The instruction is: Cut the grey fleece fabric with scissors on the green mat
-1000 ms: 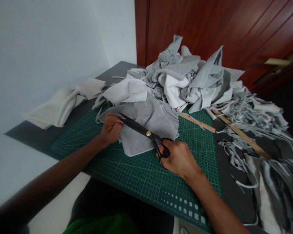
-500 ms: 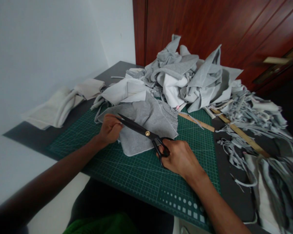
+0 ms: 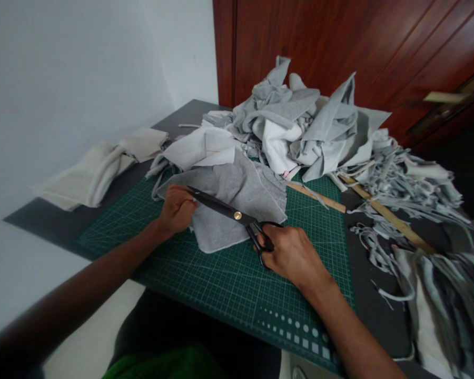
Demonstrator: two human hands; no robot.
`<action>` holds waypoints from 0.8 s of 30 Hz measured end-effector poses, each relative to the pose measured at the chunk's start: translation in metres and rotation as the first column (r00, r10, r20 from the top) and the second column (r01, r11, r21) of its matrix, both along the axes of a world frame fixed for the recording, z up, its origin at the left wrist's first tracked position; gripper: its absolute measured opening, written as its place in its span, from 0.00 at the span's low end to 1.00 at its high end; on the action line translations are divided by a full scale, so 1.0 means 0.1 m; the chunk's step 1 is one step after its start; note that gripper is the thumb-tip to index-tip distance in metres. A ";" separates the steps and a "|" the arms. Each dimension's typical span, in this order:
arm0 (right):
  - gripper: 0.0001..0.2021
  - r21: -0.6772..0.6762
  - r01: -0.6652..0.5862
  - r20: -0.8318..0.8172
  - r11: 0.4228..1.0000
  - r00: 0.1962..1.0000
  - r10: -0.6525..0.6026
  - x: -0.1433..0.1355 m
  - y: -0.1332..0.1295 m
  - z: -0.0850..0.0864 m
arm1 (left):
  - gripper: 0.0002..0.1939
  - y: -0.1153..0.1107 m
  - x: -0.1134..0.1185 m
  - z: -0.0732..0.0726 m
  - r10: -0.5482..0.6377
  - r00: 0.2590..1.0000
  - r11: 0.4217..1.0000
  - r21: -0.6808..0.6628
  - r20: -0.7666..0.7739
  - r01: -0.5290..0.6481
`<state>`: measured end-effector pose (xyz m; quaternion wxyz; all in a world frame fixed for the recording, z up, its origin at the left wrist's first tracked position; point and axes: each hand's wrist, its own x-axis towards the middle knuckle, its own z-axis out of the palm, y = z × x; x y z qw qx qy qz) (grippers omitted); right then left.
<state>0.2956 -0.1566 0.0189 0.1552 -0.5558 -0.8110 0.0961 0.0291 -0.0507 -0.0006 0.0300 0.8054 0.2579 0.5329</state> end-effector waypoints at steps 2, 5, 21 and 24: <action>0.05 0.002 -0.006 -0.012 1.000 1.000 0.006 -0.01 0.00 -0.01 | 0.16 0.00 0.00 0.01 -0.017 1.000 1.000 -0.005 -0.007 0.017; 0.07 -0.020 -0.001 -0.044 1.000 0.999 0.000 -0.04 -0.01 -0.02 | 0.17 0.00 0.00 0.01 -0.031 0.999 0.999 -0.010 -0.008 0.031; 0.05 -0.001 -0.004 -0.036 1.000 0.999 0.004 -0.06 -0.01 -0.04 | 0.15 0.00 -0.03 -0.02 -0.001 0.999 1.000 -0.016 -0.038 0.001; 0.06 0.006 -0.013 -0.038 1.000 0.999 0.013 -0.05 -0.01 -0.01 | 0.16 0.00 -0.03 -0.02 -0.009 1.000 1.000 0.003 -0.022 0.009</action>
